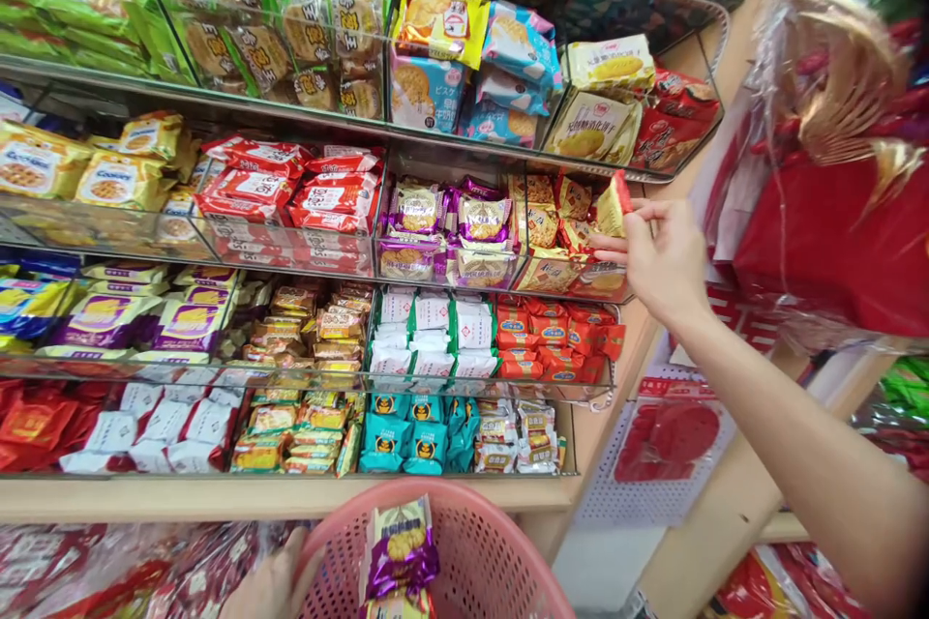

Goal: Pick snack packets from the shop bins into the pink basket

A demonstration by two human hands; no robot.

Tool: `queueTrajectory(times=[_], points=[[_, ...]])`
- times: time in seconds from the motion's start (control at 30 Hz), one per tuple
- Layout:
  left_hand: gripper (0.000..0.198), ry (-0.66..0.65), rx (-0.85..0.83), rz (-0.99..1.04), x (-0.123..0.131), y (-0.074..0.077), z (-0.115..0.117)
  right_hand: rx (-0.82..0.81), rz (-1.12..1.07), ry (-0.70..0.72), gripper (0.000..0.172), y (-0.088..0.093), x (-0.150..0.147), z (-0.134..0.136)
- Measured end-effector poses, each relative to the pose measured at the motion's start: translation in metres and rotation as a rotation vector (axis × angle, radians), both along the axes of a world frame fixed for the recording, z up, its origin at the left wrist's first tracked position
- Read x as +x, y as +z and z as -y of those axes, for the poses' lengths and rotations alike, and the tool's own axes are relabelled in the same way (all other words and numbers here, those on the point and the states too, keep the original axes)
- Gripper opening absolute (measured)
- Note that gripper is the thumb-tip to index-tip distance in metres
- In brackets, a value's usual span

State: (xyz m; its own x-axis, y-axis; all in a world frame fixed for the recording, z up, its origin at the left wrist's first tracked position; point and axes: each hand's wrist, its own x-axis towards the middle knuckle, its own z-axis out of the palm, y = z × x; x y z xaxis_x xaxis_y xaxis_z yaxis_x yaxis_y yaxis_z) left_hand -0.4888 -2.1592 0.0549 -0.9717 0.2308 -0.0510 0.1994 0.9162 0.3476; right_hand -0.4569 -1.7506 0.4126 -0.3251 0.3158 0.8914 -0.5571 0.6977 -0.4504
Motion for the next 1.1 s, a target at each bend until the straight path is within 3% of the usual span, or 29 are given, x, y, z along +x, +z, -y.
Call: queueTrajectory(times=[0.1,0.2,0.3,0.43,0.53,0.63,0.7,0.8,0.97,1.1], points=[[0.051,0.017,0.016,-0.005,0.003,0.004,-0.002,0.011,-0.054,-0.032,0.016,-0.02,0.038,0.022],[0.046,-0.001,0.083,-0.045,0.005,0.006,0.001,-0.058,-0.036,-0.069,0.011,-0.057,0.078,0.051],[0.04,0.003,0.167,-0.155,0.005,0.013,0.002,-0.175,0.115,-0.048,0.007,-0.112,0.108,0.08],[0.039,-0.009,0.411,-0.336,0.017,0.037,-0.009,-0.329,0.382,0.167,0.008,-0.2,0.128,0.119],[0.04,0.029,0.715,-0.114,0.044,0.057,-0.032,-0.451,0.586,0.291,0.015,-0.257,0.129,0.152],[0.05,0.059,1.095,0.393,0.079,0.069,-0.058,-0.397,0.707,0.328,0.021,-0.3,0.128,0.18],[0.059,0.11,1.343,0.679,0.098,0.072,-0.071,-0.233,0.728,0.268,0.021,-0.319,0.129,0.193],[0.065,0.12,1.548,0.921,0.113,0.07,-0.081,0.101,0.712,0.117,0.016,-0.336,0.131,0.203],[0.063,0.17,1.6,0.978,0.115,0.062,-0.082,0.471,0.752,-0.009,0.022,-0.351,0.135,0.214],[0.054,0.26,1.636,0.965,0.116,0.055,-0.082,0.493,0.764,-0.025,0.025,-0.358,0.137,0.224]])
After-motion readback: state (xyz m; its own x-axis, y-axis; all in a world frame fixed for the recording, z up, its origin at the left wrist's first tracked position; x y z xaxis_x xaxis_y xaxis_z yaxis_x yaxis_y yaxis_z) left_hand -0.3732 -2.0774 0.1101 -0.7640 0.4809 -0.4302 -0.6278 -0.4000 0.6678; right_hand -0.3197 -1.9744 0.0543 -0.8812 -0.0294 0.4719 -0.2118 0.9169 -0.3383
